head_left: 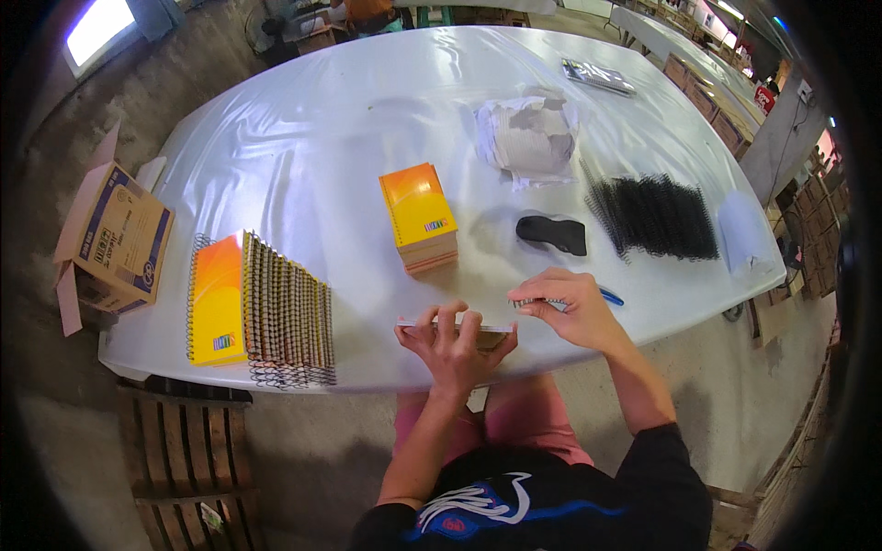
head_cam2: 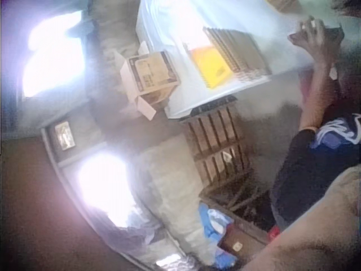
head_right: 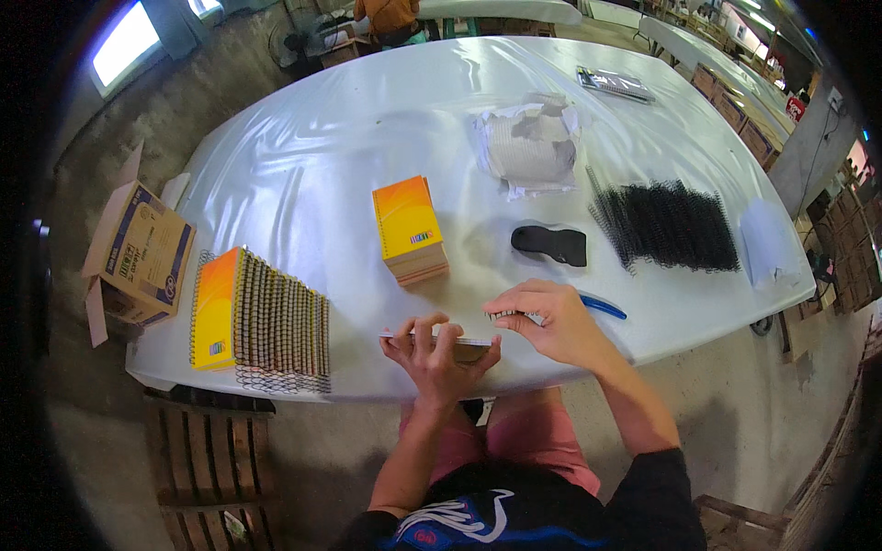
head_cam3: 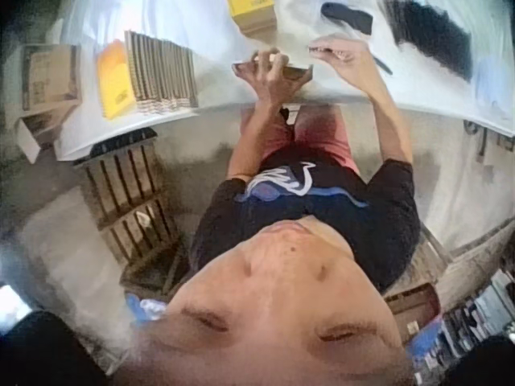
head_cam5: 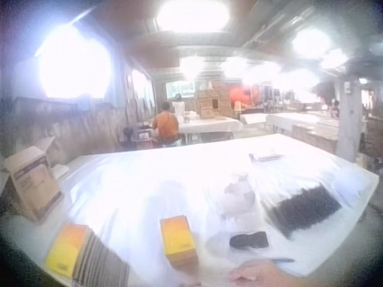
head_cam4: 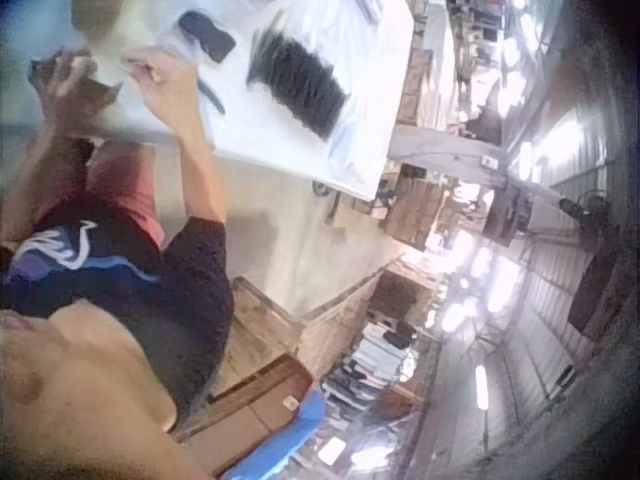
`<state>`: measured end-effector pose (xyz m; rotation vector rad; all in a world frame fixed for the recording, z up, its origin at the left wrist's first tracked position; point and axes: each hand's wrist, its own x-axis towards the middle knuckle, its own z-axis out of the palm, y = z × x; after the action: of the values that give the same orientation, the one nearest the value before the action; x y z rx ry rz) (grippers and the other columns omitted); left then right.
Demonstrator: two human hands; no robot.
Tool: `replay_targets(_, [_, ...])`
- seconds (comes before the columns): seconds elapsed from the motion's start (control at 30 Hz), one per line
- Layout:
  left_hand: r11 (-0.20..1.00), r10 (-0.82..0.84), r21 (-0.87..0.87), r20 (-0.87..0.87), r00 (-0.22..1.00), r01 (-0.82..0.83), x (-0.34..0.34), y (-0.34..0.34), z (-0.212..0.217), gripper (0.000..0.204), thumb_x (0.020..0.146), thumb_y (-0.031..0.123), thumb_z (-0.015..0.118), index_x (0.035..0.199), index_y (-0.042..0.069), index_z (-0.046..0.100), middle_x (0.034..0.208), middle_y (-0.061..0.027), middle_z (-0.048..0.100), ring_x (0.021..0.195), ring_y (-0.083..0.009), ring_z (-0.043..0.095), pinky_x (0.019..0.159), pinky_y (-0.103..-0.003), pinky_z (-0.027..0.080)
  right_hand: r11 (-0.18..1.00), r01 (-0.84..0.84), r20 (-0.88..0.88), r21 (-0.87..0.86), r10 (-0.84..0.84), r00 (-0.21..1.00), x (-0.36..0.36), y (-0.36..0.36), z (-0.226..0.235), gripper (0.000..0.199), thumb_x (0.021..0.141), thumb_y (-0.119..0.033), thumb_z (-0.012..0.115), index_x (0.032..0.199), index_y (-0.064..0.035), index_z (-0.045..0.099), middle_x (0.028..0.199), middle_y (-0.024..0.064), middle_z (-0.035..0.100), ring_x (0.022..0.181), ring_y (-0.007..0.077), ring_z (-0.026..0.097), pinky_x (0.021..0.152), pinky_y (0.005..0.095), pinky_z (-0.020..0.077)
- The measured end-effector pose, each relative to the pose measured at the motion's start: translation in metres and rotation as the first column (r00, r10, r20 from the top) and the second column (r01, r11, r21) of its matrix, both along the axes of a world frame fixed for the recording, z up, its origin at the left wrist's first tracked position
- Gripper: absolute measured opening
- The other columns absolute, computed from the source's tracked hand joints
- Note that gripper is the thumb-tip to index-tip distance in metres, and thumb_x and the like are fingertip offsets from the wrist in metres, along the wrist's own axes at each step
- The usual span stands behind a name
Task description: The person inserts a spiral binding through the holes of a notebook, twists the binding to advance it, and uses a pair of pliers to cut and bend the ends of the wire.
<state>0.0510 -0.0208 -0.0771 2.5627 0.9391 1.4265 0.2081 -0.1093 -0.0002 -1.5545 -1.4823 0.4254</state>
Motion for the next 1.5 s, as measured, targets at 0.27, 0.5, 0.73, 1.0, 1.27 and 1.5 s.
replay_targets(0.27, [0.999, 0.026, -0.029, -0.055, 0.998, -0.027, 0.001, -0.001, 0.002, 0.051, 0.052, 0.055, 0.080, 0.070, 0.014, 0.056, 0.084, -0.0033, 0.050, 0.093, -0.0274, 0.047, 0.091, -0.052, 0.024, 0.993, -0.084, -0.078, -0.085, 0.077, 0.994, -0.008, -0.009, -0.012, 0.019, 0.078, -0.004, 0.069, 0.097, -0.0082, 0.071, 0.085, 0.0077, 0.061, 0.078, 0.0205, 0.061, 0.071, 0.0288, 0.0478])
replay_targets(0.5, [1.000, 0.005, 0.015, -0.059, 0.998, -0.004, 0.001, 0.003, 0.008, 0.047, 0.053, 0.051, 0.080, 0.067, 0.013, 0.056, 0.077, -0.0005, 0.049, 0.087, -0.0235, 0.047, 0.078, -0.048, 0.029, 0.999, 0.002, -0.099, -0.051, -0.007, 0.995, -0.012, -0.010, -0.015, 0.016, 0.081, -0.005, 0.066, 0.097, -0.0066, 0.070, 0.085, 0.0077, 0.060, 0.074, 0.0172, 0.057, 0.066, 0.0261, 0.0452])
replay_targets(0.73, [0.999, -0.007, -0.037, -0.008, 1.000, 0.006, -0.001, 0.001, 0.015, 0.043, 0.059, 0.047, 0.079, 0.062, 0.014, 0.053, 0.077, -0.0003, 0.050, 0.088, -0.0227, 0.048, 0.078, -0.047, 0.028, 0.998, 0.037, -0.201, -0.053, -0.047, 0.979, -0.005, -0.007, -0.013, 0.017, 0.084, -0.005, 0.064, 0.100, -0.0051, 0.069, 0.087, 0.0055, 0.060, 0.075, 0.0117, 0.054, 0.066, 0.0236, 0.0432])
replay_targets(1.0, [0.523, 0.143, -0.570, 0.791, 0.595, 0.633, -0.017, 0.001, 0.036, 0.045, 0.072, 0.057, 0.070, 0.071, 0.015, 0.054, 0.080, 0.0007, 0.053, 0.084, -0.0183, 0.052, 0.077, -0.042, 0.041, 0.992, 0.098, -0.419, -0.077, -0.122, 0.900, -0.013, -0.023, -0.006, 0.034, 0.083, -0.008, 0.066, 0.117, -0.0064, 0.062, 0.099, 0.0070, 0.059, 0.066, 0.0088, 0.049, 0.058, 0.0213, 0.0409])
replay_targets(1.27, [0.162, 0.445, -0.394, 0.848, 0.289, 0.905, -0.023, -0.003, 0.034, 0.060, 0.086, 0.062, 0.049, 0.116, 0.010, 0.046, 0.105, -0.0060, 0.050, 0.114, -0.0200, 0.044, 0.093, -0.046, 0.039, 0.976, 0.178, 0.190, 0.123, -0.200, 0.961, -0.068, -0.016, -0.010, 0.030, 0.076, 0.000, 0.063, 0.105, -0.0066, 0.062, 0.092, 0.0127, 0.065, 0.074, 0.0267, 0.063, 0.063, 0.0350, 0.0508])
replay_targets(1.5, [0.992, -0.078, -0.082, 0.165, 0.983, 0.092, -0.020, -0.020, 0.031, 0.059, 0.084, 0.049, 0.057, 0.128, 0.012, 0.046, 0.116, -0.0082, 0.051, 0.121, -0.0255, 0.042, 0.106, -0.061, 0.004, 0.940, 0.179, 0.549, -0.292, 0.011, 0.836, -0.044, -0.010, 0.013, 0.036, 0.072, 0.001, 0.057, 0.106, -0.0078, 0.061, 0.087, 0.0100, 0.064, 0.082, 0.0302, 0.062, 0.074, 0.0372, 0.0500])
